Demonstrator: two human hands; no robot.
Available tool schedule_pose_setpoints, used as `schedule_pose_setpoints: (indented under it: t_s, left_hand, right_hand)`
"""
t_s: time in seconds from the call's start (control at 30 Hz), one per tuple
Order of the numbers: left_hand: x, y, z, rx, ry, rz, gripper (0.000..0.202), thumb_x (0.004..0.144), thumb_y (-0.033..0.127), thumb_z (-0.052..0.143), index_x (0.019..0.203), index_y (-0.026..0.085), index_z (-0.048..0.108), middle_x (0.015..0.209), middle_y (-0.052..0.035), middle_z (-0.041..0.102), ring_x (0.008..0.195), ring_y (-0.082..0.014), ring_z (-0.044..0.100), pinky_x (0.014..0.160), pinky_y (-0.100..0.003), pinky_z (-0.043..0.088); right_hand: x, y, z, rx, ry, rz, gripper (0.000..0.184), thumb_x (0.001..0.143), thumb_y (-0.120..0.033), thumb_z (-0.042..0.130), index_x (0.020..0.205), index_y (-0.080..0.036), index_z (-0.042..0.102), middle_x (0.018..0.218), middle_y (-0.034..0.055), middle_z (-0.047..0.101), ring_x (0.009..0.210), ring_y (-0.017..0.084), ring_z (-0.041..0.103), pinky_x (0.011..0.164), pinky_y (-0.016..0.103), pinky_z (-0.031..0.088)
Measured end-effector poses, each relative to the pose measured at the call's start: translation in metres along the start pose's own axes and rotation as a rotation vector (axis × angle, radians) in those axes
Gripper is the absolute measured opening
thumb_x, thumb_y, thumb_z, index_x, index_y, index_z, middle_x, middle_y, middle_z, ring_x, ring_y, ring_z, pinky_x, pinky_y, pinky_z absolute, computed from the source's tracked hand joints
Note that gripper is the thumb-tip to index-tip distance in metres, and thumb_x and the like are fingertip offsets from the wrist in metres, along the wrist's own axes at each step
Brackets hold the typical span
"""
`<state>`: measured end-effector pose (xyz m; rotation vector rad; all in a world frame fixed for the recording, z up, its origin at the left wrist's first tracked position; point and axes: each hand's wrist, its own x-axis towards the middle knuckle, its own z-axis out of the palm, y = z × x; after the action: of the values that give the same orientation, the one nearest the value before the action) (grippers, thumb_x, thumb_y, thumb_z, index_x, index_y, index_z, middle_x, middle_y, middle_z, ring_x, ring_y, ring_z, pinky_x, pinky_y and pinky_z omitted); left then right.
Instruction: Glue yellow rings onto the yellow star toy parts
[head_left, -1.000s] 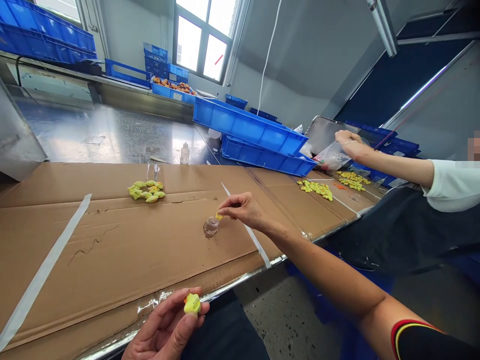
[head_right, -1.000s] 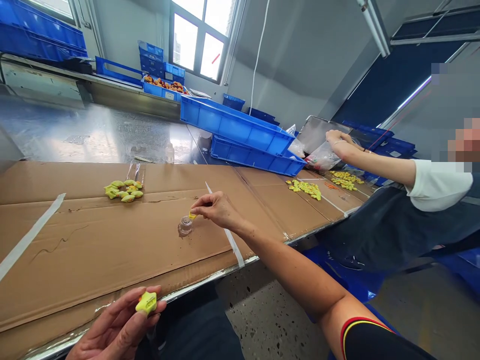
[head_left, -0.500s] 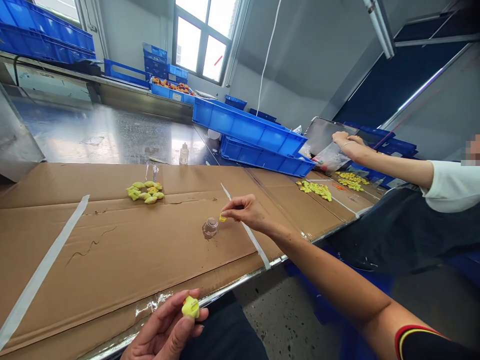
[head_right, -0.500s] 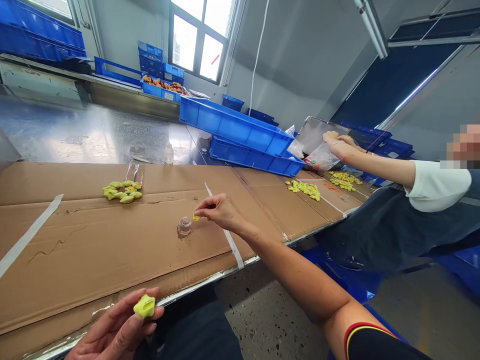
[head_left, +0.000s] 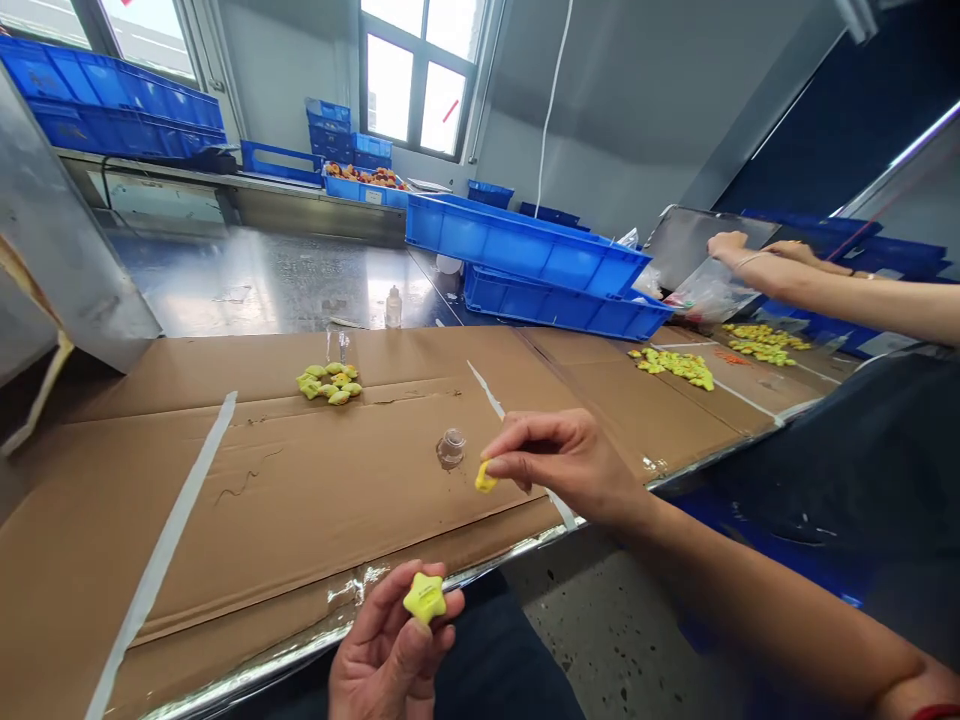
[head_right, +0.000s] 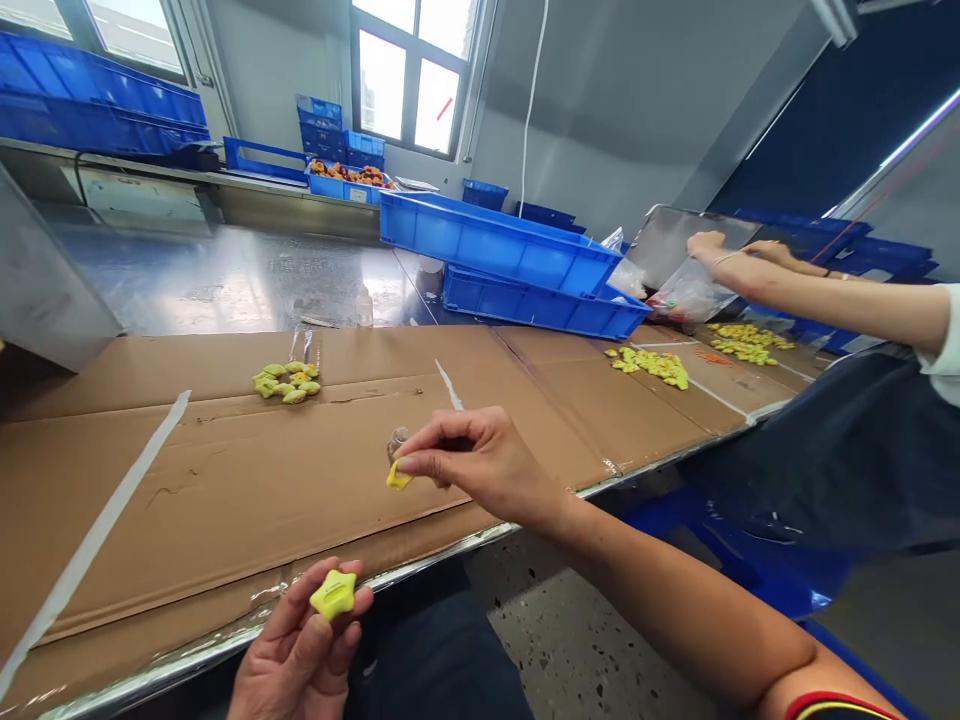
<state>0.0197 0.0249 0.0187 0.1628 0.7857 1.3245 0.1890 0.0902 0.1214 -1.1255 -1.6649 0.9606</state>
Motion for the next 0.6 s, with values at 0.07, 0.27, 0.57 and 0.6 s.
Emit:
schedule_pose_setpoints:
  t_s: [0.07,0.27,0.57,0.6]
  left_hand:
    - [-0.002,-0.001,0.002,-0.032,-0.01,-0.014,0.036,0.038,0.024,0.092,0.07,0.024,0.077,0.075,-0.0007,0.078,0.058,-0.0155,0.072,0.05,-0.011,0.054]
    - [-0.004,-0.005,-0.005,-0.072,-0.036,-0.008,0.04,0.037,0.027,0.093,0.074,0.025,0.077,0.075,-0.004,0.077,0.058,-0.0162,0.072,0.049,-0.012,0.053]
    - [-0.007,-0.003,-0.004,-0.101,-0.078,-0.027,0.039,0.039,0.028,0.092,0.073,0.018,0.076,0.066,-0.0076,0.075,0.052,-0.0136,0.069,0.049,-0.013,0.053]
    - [-0.008,-0.003,-0.004,-0.102,-0.077,-0.026,0.039,0.039,0.028,0.092,0.073,0.018,0.076,0.066,-0.0073,0.075,0.052,-0.0134,0.069,0.049,-0.013,0.053]
  right_hand:
    - [-0.009,-0.005,0.013,0.07,-0.032,-0.043,0.007,0.076,-0.026,0.078,0.075,-0.02,0.076,0.062,0.0004,0.061,0.052,0.01,0.049,0.046,0.023,0.037]
    - [-0.022,-0.003,0.04,0.132,-0.12,-0.048,0.01,0.077,-0.026,0.078,0.077,-0.016,0.077,0.065,0.0015,0.062,0.055,0.009,0.052,0.048,0.021,0.038]
    - [-0.027,0.009,0.049,0.034,-0.166,-0.092,0.005,0.079,-0.018,0.076,0.079,-0.014,0.076,0.065,0.0013,0.062,0.058,0.009,0.052,0.051,0.021,0.038]
    - [-0.028,0.009,0.049,0.021,-0.168,-0.1,0.004,0.079,-0.017,0.076,0.079,-0.013,0.076,0.064,0.0012,0.062,0.058,0.01,0.052,0.051,0.021,0.038]
